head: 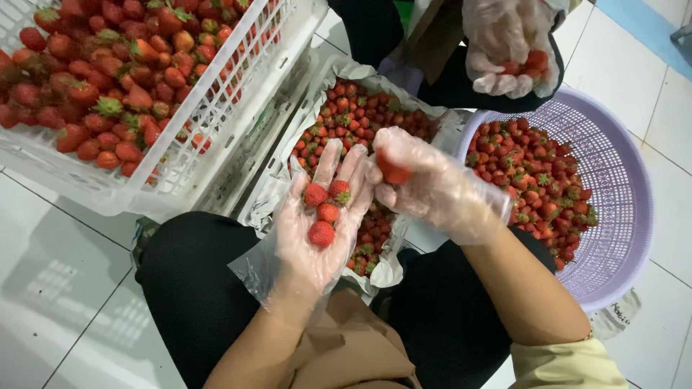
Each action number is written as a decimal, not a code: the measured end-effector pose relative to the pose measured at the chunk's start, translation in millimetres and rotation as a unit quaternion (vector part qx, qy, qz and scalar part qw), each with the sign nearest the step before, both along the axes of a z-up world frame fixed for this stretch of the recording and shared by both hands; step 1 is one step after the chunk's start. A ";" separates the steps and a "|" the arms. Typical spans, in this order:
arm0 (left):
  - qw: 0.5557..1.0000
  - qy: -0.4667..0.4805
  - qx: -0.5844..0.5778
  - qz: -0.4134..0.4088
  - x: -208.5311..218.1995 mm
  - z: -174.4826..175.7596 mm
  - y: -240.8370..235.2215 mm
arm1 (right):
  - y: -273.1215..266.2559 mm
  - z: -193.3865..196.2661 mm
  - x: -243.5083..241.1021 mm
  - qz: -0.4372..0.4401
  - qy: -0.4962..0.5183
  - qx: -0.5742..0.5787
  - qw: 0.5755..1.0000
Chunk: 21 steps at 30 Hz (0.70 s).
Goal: The person sits on the floor and sorts strawberries by hand, removing green caps and placing selected berries into a purple basket. The person wears disposable gloves and handles strawberries from a white crate, inspecting each one before transfer.
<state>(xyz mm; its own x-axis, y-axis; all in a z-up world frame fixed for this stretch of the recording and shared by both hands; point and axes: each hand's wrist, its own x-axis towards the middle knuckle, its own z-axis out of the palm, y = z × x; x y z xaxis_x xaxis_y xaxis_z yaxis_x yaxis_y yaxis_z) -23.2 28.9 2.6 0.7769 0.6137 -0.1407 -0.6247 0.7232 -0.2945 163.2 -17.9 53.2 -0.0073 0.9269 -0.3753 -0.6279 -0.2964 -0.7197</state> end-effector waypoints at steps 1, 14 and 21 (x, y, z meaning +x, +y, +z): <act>1.000 0.001 0.013 -0.003 -0.3 -0.4 -0.5 | -1.8 1.1 -0.6 0.010 -0.041 0.010 0.999; 0.997 -0.035 0.053 -0.053 0.1 -9.2 -6.8 | -2.8 2.6 -12.3 0.128 -0.532 0.235 0.803; 0.990 0.071 0.086 -0.086 4.4 1.8 -8.3 | -11.0 8.2 -16.7 -0.047 -0.200 -0.012 0.979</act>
<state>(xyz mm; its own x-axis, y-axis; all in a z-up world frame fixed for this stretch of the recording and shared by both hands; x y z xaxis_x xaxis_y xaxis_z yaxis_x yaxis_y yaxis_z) -18.8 20.6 4.4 0.8520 0.4986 -0.1596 -0.5141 0.8544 -0.0758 146.5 -28.9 61.4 0.2303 0.9069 -0.3528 -0.3233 -0.2707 -0.9068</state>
